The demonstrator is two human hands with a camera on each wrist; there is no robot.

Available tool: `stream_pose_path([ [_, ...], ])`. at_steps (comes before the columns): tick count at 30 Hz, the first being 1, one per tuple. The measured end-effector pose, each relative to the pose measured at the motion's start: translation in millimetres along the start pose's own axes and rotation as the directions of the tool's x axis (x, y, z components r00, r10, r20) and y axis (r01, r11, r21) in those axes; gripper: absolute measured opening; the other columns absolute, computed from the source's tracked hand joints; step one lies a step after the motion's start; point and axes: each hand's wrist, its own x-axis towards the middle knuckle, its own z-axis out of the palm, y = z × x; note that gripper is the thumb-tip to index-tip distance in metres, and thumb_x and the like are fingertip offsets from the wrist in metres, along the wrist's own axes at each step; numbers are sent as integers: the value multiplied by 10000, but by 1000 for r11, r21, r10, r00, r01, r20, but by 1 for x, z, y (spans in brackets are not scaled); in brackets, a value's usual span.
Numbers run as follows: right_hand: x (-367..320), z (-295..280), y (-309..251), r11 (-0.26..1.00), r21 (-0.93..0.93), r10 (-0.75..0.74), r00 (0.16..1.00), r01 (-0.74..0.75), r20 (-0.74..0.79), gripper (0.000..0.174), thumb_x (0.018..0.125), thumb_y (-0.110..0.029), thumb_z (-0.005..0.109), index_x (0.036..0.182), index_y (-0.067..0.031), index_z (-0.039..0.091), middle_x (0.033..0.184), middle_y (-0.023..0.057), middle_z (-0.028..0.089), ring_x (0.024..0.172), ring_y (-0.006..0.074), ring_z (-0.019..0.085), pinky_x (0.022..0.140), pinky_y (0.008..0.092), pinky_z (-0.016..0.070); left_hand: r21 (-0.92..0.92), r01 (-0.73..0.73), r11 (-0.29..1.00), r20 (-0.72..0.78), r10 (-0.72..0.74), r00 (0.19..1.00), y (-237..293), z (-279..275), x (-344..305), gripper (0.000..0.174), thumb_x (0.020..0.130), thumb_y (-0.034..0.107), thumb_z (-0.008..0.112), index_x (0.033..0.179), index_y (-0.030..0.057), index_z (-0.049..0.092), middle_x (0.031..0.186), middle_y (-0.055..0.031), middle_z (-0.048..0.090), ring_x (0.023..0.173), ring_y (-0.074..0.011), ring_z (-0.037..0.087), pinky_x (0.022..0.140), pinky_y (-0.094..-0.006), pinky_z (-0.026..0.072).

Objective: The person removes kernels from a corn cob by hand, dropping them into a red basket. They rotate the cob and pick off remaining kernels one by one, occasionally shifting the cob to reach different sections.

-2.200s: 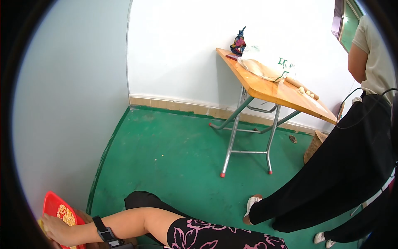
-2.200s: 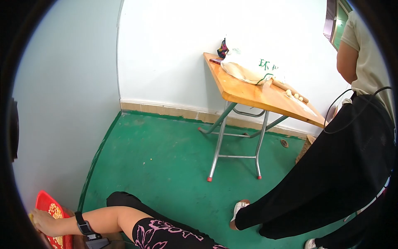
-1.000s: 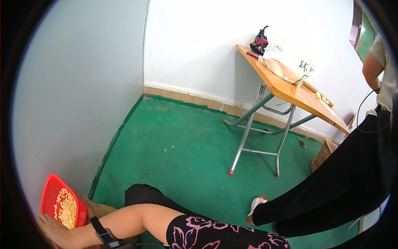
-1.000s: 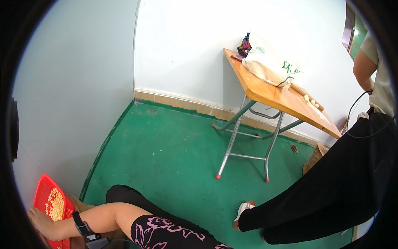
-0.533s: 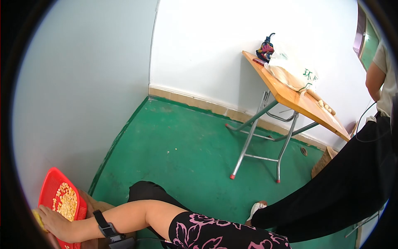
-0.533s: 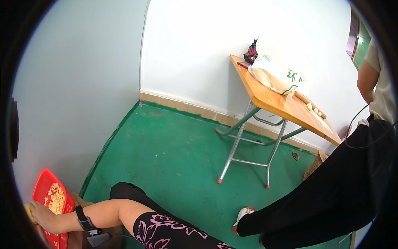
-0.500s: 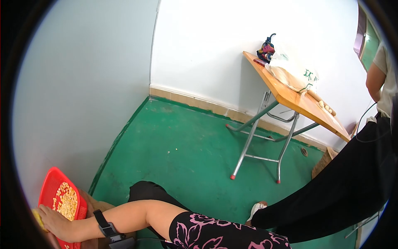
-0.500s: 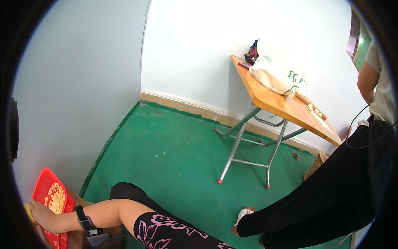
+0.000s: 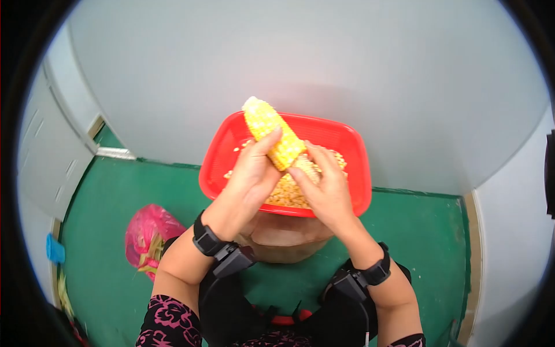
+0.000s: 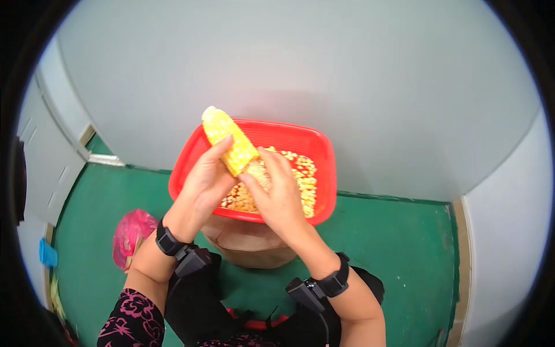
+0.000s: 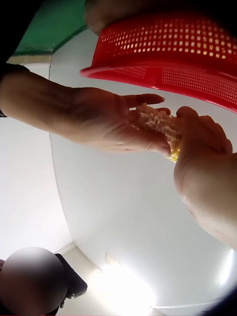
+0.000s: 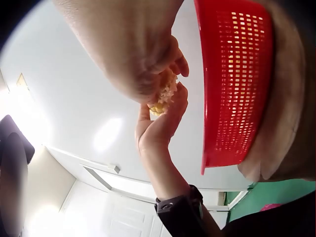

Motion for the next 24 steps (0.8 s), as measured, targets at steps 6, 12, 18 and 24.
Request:
stream_pose_path([
  [6, 0, 16, 13, 979, 171, 110, 994, -109, 3, 407, 739, -145, 659, 1074, 53, 541, 1041, 189, 533, 961, 300, 541, 833, 351, 429, 97, -82, 992, -77, 89, 993, -9, -16, 5, 289, 877, 182, 519, 1119, 50, 430, 1062, -77, 510, 1016, -203, 499, 904, -386, 392],
  [12, 0, 22, 15, 974, 187, 142, 989, -130, -52, 338, 721, -89, 674, 1014, 40, 564, 997, 147, 556, 918, 249, 555, 806, 315, 442, 105, -140, 985, -60, 146, 987, -12, -19, 7, 279, 889, 200, 497, 1108, 41, 435, 1056, -76, 496, 1006, -188, 488, 902, -374, 392],
  [18, 2, 20, 9, 968, 220, 147, 983, -119, -113, 267, 722, -43, 668, 965, 24, 579, 983, 120, 571, 926, 213, 554, 816, 301, 441, 34, -124, 992, -54, 126, 991, -14, -16, 13, 262, 884, 180, 504, 1099, 45, 441, 1039, -69, 504, 985, -179, 494, 886, -363, 397],
  [24, -3, 22, 11, 993, 118, 42, 990, -26, -137, 231, 702, -13, 654, 923, 6, 588, 930, 127, 581, 885, 250, 572, 785, 321, 453, 94, -122, 988, -141, 134, 981, -13, -11, 9, 243, 874, 146, 517, 1082, 36, 457, 1012, -64, 526, 964, -185, 518, 871, -366, 412],
])
